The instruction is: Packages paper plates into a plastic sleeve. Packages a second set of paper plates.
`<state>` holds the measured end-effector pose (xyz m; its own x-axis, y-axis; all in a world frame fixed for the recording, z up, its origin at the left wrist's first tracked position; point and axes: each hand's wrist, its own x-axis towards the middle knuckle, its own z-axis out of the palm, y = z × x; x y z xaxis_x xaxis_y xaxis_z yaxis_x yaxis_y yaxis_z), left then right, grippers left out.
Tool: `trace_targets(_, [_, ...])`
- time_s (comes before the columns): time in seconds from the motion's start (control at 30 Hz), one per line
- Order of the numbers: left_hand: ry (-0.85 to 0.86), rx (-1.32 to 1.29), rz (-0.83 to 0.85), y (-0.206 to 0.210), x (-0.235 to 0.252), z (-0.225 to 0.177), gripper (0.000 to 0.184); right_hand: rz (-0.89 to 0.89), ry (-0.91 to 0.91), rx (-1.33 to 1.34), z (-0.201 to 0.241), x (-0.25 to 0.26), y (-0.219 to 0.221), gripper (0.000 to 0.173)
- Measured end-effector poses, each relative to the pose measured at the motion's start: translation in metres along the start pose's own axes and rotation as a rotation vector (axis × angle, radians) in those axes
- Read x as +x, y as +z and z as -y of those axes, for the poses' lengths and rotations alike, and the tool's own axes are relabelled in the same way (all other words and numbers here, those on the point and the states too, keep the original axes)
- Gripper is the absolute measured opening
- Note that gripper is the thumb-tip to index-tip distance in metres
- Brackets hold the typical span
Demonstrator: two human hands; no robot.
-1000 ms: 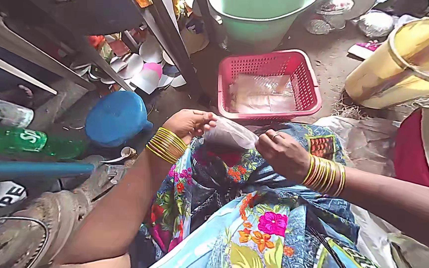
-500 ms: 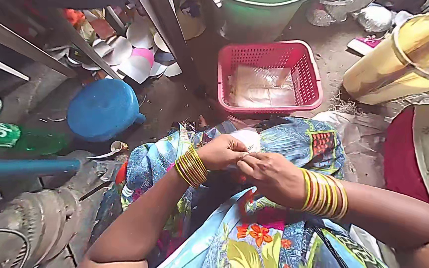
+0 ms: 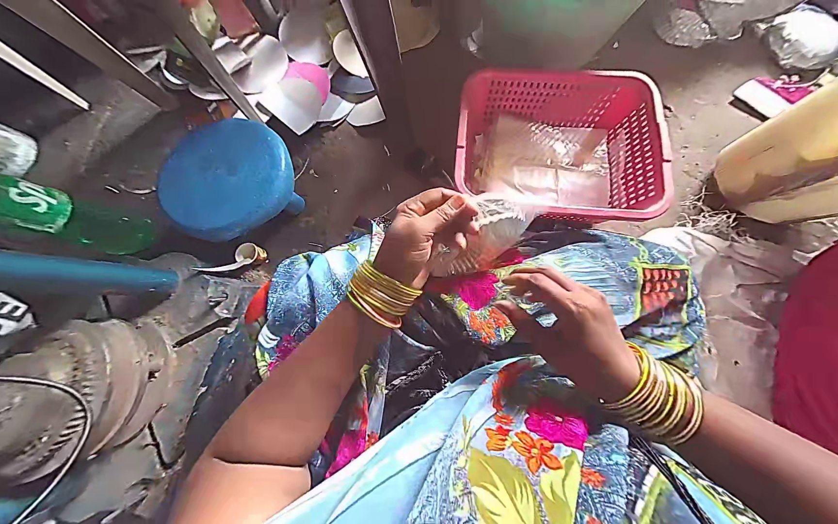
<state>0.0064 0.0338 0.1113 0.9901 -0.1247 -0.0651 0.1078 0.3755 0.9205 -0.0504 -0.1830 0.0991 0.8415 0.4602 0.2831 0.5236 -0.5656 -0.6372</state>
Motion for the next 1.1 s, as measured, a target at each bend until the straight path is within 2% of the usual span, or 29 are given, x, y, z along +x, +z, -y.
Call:
trace_targets(0.07, [0.125, 0.048, -0.033, 0.008, -0.008, -0.011, 0.027, -0.058, 0.006, 0.014, 0.003, 0.005, 0.003, 0.034])
trace_targets(0.17, [0.219, 0.026, -0.142, 0.028, -0.011, -0.033, 0.029, -0.135, -0.005, 0.008, 0.014, 0.018, 0.008, 0.047])
trace_targets(0.33, [0.125, -0.086, -0.279, 0.052, -0.006, -0.064, 0.028, -0.182, 0.006, 0.074, 0.026, 0.029, 0.01, 0.091])
trace_targets(0.4, [0.105, -0.086, -0.295, 0.055, -0.003, -0.063, 0.027, -0.192, 0.026, 0.078, 0.022, 0.03, 0.01, 0.095])
trace_targets(0.47, [0.068, -0.066, -0.304, 0.053, -0.004, -0.056, 0.027, -0.219, 0.06, 0.052, 0.008, 0.031, 0.011, 0.078])
trace_targets(0.57, [-0.017, -0.094, -0.4, 0.044, -0.013, -0.037, 0.028, -0.257, 0.103, 0.01, -0.018, 0.028, 0.013, 0.029])
trace_targets(0.63, [-0.083, -0.112, -0.473, 0.037, -0.024, -0.021, 0.028, -0.251, 0.083, -0.012, -0.03, 0.023, 0.013, 0.015])
trace_targets(0.7, [-0.152, -0.122, -0.537, 0.03, -0.034, -0.009, 0.027, -0.209, 0.062, -0.027, -0.038, 0.02, 0.011, 0.016])
trace_targets(0.8, [-0.186, -0.121, -0.548, 0.025, -0.048, 0.002, 0.027, -0.11, 0.029, -0.131, -0.04, 0.014, 0.015, 0.037])
trace_targets(0.83, [-0.191, -0.115, -0.549, 0.025, -0.051, 0.004, 0.028, -0.102, 0.004, -0.181, -0.042, 0.012, 0.019, 0.038])
trace_targets(0.9, [-0.191, -0.115, -0.556, 0.024, -0.053, 0.004, 0.028, -0.172, -0.073, -0.266, -0.049, 0.01, 0.027, 0.019])
trace_targets(0.93, [-0.187, -0.115, -0.562, 0.022, -0.053, 0.003, 0.029, -0.208, -0.106, -0.287, -0.052, 0.01, 0.027, 0.014])
trace_targets(0.97, [-0.185, -0.115, -0.571, 0.02, -0.053, 0.002, 0.029, -0.216, -0.125, -0.275, -0.055, 0.01, 0.024, 0.016])
trace_targets(1.03, [-0.199, -0.122, -0.588, 0.014, -0.052, -0.001, 0.031, -0.148, -0.077, -0.122, -0.057, 0.01, 0.01, 0.016])
trace_targets(1.1, [-0.239, -0.162, -0.619, 0.007, -0.049, -0.003, 0.032, -0.025, 0.125, 0.173, -0.059, 0.013, -0.006, 0.014])
